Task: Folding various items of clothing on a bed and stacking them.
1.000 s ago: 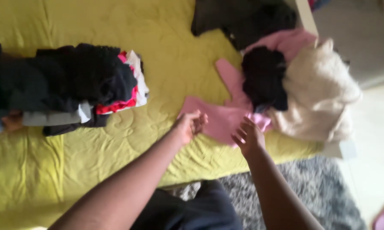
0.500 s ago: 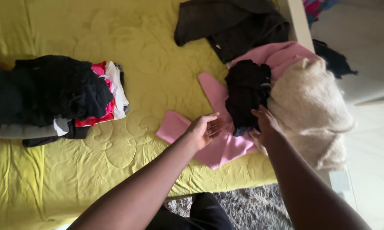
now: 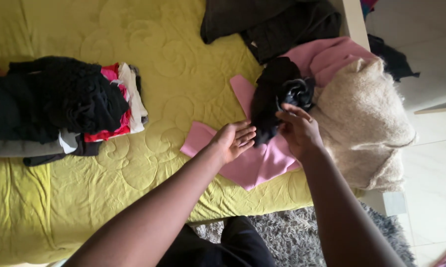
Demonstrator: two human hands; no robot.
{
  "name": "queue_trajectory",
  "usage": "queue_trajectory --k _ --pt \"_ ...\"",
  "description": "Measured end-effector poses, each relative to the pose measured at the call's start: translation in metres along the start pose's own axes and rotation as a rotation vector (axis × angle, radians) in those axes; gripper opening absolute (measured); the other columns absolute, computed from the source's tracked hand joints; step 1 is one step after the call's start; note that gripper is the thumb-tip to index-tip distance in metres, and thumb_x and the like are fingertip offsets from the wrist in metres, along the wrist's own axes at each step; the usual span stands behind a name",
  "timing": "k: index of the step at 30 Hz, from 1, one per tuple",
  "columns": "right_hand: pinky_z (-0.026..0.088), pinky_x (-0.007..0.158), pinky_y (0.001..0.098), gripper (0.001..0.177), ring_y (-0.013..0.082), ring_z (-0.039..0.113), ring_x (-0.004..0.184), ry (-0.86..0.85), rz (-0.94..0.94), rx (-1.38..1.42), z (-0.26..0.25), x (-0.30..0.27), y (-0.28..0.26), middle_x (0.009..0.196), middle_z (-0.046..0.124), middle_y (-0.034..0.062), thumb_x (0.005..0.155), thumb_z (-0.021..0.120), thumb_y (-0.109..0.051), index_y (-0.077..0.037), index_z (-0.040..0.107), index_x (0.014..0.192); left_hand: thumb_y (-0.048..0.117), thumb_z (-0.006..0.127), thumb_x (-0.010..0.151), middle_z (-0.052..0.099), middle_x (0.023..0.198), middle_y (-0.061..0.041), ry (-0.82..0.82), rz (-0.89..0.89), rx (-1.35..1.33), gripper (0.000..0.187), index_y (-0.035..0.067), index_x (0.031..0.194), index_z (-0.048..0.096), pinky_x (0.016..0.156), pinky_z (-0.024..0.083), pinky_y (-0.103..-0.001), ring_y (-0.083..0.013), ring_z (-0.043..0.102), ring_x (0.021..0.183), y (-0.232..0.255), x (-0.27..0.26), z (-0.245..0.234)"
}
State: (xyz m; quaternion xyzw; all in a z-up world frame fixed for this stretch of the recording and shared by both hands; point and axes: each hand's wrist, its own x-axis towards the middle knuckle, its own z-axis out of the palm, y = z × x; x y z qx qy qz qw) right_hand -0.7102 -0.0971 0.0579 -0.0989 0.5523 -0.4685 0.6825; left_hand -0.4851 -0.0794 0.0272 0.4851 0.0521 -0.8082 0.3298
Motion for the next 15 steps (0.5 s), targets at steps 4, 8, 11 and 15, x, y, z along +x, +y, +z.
queue_trajectory --k 4,8,11,15 --pt "0.054 0.067 0.03 0.041 0.0162 0.064 0.07 -0.286 -0.003 0.105 0.066 -0.062 -0.018 0.089 0.071 0.0077 0.09 0.071 -0.001 -0.009 0.062 0.129 0.031 0.058 0.101 0.064 0.129 -0.012 0.031 -0.051 0.059 0.036 0.016 0.134 0.056 0.105 0.054 -0.047 -0.0257 0.064 0.118 0.019 -0.038 0.019" --pt "0.054 0.074 0.0289 0.055 0.0153 0.063 0.079 -0.614 0.06 0.062 0.126 -0.12 -0.016 0.099 0.068 0.0064 0.087 0.072 0.003 -0.004 0.061 0.14 0.06 0.047 0.093 0.063 0.127 -0.008 -0.245 0.009 -0.027 0.061 0.016 0.136 0.054 0.093 0.054 -0.055 -0.0295 0.064 0.113 0.038 -0.069 0.015" --pt "0.054 0.075 0.0278 0.059 0.0132 0.063 0.084 -0.664 0.079 -0.032 0.156 -0.159 -0.004 0.109 0.068 0.0039 0.082 0.073 0.004 -0.004 0.06 0.14 0.062 0.04 0.104 0.066 0.126 -0.016 -0.807 0.132 -0.276 0.064 0.008 0.135 0.055 0.089 0.057 -0.053 -0.0333 0.066 0.112 0.05 -0.081 -0.015" --pt "0.052 0.073 0.0278 0.054 0.0135 0.061 0.078 -0.661 0.153 -0.135 0.176 -0.184 0.029 0.102 0.069 0.0032 0.085 0.077 -0.003 -0.005 0.062 0.137 0.078 0.042 0.088 0.074 0.112 -0.014 -0.706 0.208 -0.212 0.083 0.007 0.123 0.067 0.086 0.061 -0.043 -0.0295 0.072 0.099 0.088 -0.196 -0.009"
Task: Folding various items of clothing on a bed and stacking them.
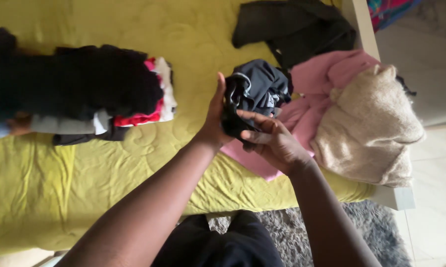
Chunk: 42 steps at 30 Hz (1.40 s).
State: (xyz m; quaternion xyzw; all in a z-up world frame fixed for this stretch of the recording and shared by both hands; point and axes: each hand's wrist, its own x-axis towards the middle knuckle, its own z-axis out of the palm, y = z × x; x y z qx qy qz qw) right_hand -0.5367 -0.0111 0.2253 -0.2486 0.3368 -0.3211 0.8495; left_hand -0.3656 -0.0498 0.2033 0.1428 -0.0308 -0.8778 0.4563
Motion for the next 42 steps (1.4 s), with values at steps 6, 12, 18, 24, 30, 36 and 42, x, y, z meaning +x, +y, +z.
queue_trajectory --k 6,12,18,24,30,36,42 --pt "0.059 0.085 0.0259 0.034 0.0134 0.075 0.093 0.281 -0.236 -0.634 0.077 -0.004 0.033 0.103 0.08 0.0055 0.085 0.076 -0.005 0.001 0.072 0.118 0.046 0.049 0.111 0.072 0.116 -0.01 0.002 0.137 -0.023 0.044 0.009 0.127 0.065 0.1 0.056 -0.044 -0.0276 0.069 0.108 0.032 -0.057 -0.036" --pt "0.059 0.081 0.0268 0.03 0.0121 0.073 0.088 0.272 -0.394 -0.657 0.132 -0.006 0.073 0.1 0.078 0.0093 0.085 0.078 -0.004 0.004 0.075 0.114 0.037 0.051 0.105 0.073 0.114 -0.011 -0.112 0.203 -0.026 0.039 0.006 0.122 0.066 0.104 0.052 -0.047 -0.0288 0.068 0.11 0.073 -0.114 -0.044" --pt "0.051 0.075 0.0281 0.034 0.0123 0.061 0.087 0.175 -0.323 -0.737 0.179 -0.032 0.112 0.098 0.07 0.005 0.091 0.078 -0.014 0.001 0.077 0.121 0.032 0.052 0.102 0.074 0.119 -0.013 0.024 0.291 0.095 0.039 0.003 0.124 0.067 0.103 0.052 -0.047 -0.0299 0.069 0.11 0.108 -0.187 -0.036" --pt "0.057 0.084 0.0387 0.047 0.0184 0.069 0.1 0.365 -0.38 -0.25 0.175 -0.031 0.147 0.106 0.065 0.0009 0.092 0.07 -0.018 -0.011 0.057 0.136 0.025 0.054 0.112 0.074 0.12 -0.014 -0.18 0.266 0.05 0.032 0.002 0.127 0.069 0.106 0.055 -0.044 -0.0289 0.07 0.112 0.122 -0.213 -0.037" --pt "0.06 0.083 0.0435 0.03 0.0229 0.069 0.086 0.238 -0.353 0.028 0.234 -0.045 0.117 0.107 0.071 0.0042 0.095 0.058 -0.028 -0.014 0.056 0.121 0.051 0.064 0.096 0.076 0.11 -0.014 -0.182 0.056 -0.017 0.052 0.003 0.115 0.071 0.1 0.057 -0.044 -0.0297 0.072 0.101 0.106 -0.241 0.018" --pt "0.059 0.09 0.0377 0.028 0.0234 0.07 0.103 0.082 -0.664 0.189 0.189 -0.053 0.088 0.119 0.068 0.0105 0.105 0.054 -0.005 -0.001 0.06 0.133 0.05 0.068 0.094 0.075 0.11 -0.014 -0.14 0.128 -0.072 0.051 0.004 0.115 0.072 0.099 0.058 -0.046 -0.0314 0.072 0.104 0.08 -0.234 0.021" --pt "0.061 0.102 0.0418 0.061 0.026 0.068 0.117 0.157 -0.878 0.206 0.118 -0.088 0.058 0.133 0.067 0.0119 0.101 0.045 0.018 -0.009 0.049 0.156 0.05 0.073 0.099 0.073 0.103 -0.016 -0.149 0.19 -0.029 0.049 0.002 0.108 0.068 0.084 0.061 -0.049 -0.035 0.071 0.096 0.051 -0.191 -0.015"
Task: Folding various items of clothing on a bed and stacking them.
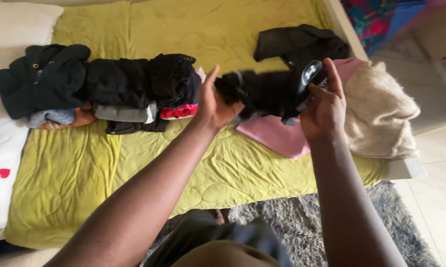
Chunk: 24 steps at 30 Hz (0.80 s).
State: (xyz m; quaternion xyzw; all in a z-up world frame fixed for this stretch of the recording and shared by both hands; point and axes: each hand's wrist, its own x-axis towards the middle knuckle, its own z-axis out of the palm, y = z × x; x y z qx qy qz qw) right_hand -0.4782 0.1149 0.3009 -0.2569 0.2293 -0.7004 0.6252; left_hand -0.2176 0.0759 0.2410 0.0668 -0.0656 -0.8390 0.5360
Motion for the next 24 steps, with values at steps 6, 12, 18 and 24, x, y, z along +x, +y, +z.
queue_trajectory --k 6,12,18,24 --pt "0.063 0.096 0.0453 0.083 0.0279 0.07 0.112 -0.082 0.052 -0.108 -0.018 -0.022 -0.061 0.138 0.058 0.0181 0.099 0.045 0.016 -0.029 0.026 0.167 0.035 0.066 0.085 0.069 0.108 -0.011 0.396 -0.315 0.372 0.041 0.011 0.117 0.063 0.081 0.064 -0.051 -0.0301 0.066 0.107 -0.075 0.008 0.018" --pt "0.064 0.094 0.0432 0.088 0.0287 0.072 0.11 -0.178 0.169 -0.118 0.001 -0.047 -0.102 0.141 0.061 0.0188 0.094 0.048 0.016 -0.025 0.017 0.165 0.039 0.064 0.09 0.067 0.114 -0.007 0.562 -0.361 0.912 0.048 0.012 0.13 0.063 0.087 0.055 -0.043 -0.0256 0.065 0.104 -0.126 -0.007 0.07" --pt "0.06 0.09 0.0306 0.081 0.0213 0.071 0.106 -0.4 0.37 -0.38 -0.005 -0.051 -0.126 0.133 0.065 0.0172 0.093 0.055 0.015 -0.013 0.035 0.166 0.022 0.08 0.092 0.058 0.135 -0.003 0.12 0.24 1.306 0.056 0.01 0.139 0.052 0.106 0.047 -0.034 -0.0156 0.056 0.127 -0.143 -0.003 0.07" --pt "0.056 0.096 0.0281 0.074 0.0153 0.068 0.112 -0.585 0.355 -0.632 0.012 -0.059 -0.144 0.127 0.065 0.0117 0.086 0.065 0.017 -0.005 0.05 0.155 0.008 0.078 0.084 0.073 0.114 -0.001 -0.351 0.202 1.398 0.041 0.004 0.123 0.065 0.096 0.055 -0.031 -0.0123 0.067 0.107 -0.128 -0.014 0.096"
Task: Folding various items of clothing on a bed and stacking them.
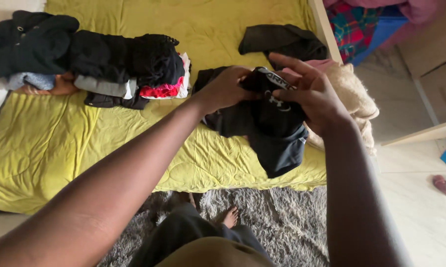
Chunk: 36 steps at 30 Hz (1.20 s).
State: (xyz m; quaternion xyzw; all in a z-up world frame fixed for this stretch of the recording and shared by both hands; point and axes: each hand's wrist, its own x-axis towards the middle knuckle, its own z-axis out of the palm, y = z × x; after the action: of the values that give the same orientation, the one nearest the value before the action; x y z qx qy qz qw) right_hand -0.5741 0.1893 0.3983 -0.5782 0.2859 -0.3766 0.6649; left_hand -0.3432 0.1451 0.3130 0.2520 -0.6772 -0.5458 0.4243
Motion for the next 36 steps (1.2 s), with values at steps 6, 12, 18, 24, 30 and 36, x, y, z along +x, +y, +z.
queue_trajectory --k 6,12,18,24,30,36 --pt "0.059 0.079 0.034 0.027 0.0224 0.076 0.085 0.512 -0.144 -1.16 -0.029 -0.002 0.033 0.095 0.078 0.0091 0.079 0.069 0.002 -0.005 0.077 0.103 0.014 0.087 0.07 0.072 0.077 -0.002 0.445 -0.107 0.669 0.026 0.013 0.095 0.08 0.066 0.051 -0.028 -0.0117 0.065 0.071 0.03 -0.025 -0.03" --pt "0.058 0.077 0.036 0.021 0.0277 0.074 0.084 0.689 -0.239 -1.242 -0.027 0.0 0.066 0.092 0.076 0.0139 0.083 0.067 0.0 -0.007 0.078 0.1 0.02 0.092 0.075 0.071 0.077 -0.003 0.564 0.017 0.888 0.021 0.014 0.093 0.082 0.065 0.051 -0.027 -0.0099 0.065 0.072 0.036 -0.057 -0.067" --pt "0.047 0.07 0.0209 0.021 0.0061 0.061 0.08 0.383 -0.108 -0.477 -0.058 0.031 0.098 0.092 0.071 -0.0014 0.095 0.059 -0.006 -0.006 0.075 0.109 0.022 0.089 0.08 0.077 0.083 0.0 0.562 -0.039 0.71 0.021 0.007 0.092 0.079 0.071 0.055 -0.026 -0.007 0.071 0.076 0.052 -0.104 -0.1" --pt "0.04 0.066 0.0258 0.018 0.0069 0.051 0.078 0.267 -0.015 -0.594 -0.059 0.045 0.103 0.086 0.061 -0.0006 0.104 0.068 -0.017 0.001 0.074 0.106 0.044 0.1 0.072 0.073 0.085 -0.008 0.461 -0.22 0.976 0.05 0.003 0.092 0.078 0.073 0.054 -0.032 -0.0181 0.07 0.077 0.069 -0.139 -0.133" --pt "0.047 0.063 0.0301 0.036 0.0143 0.06 0.072 -0.017 0.091 -0.959 -0.005 0.04 0.037 0.08 0.066 0.0097 0.078 0.09 -0.02 0.005 0.074 0.098 0.035 0.099 0.062 0.074 0.094 -0.008 0.271 -0.352 1.026 0.051 0.003 0.097 0.079 0.077 0.053 -0.035 -0.0221 0.07 0.085 0.093 -0.173 -0.143" --pt "0.052 0.072 0.0344 0.032 0.0189 0.066 0.081 0.114 0.009 -1.13 -0.05 0.048 0.066 0.096 0.075 0.0105 0.092 0.081 -0.018 0.0 0.077 0.117 0.02 0.081 0.085 0.075 0.089 -0.008 0.444 -0.506 0.994 0.027 0.009 0.109 0.08 0.071 0.053 -0.034 -0.0184 0.069 0.074 0.066 -0.2 -0.157"
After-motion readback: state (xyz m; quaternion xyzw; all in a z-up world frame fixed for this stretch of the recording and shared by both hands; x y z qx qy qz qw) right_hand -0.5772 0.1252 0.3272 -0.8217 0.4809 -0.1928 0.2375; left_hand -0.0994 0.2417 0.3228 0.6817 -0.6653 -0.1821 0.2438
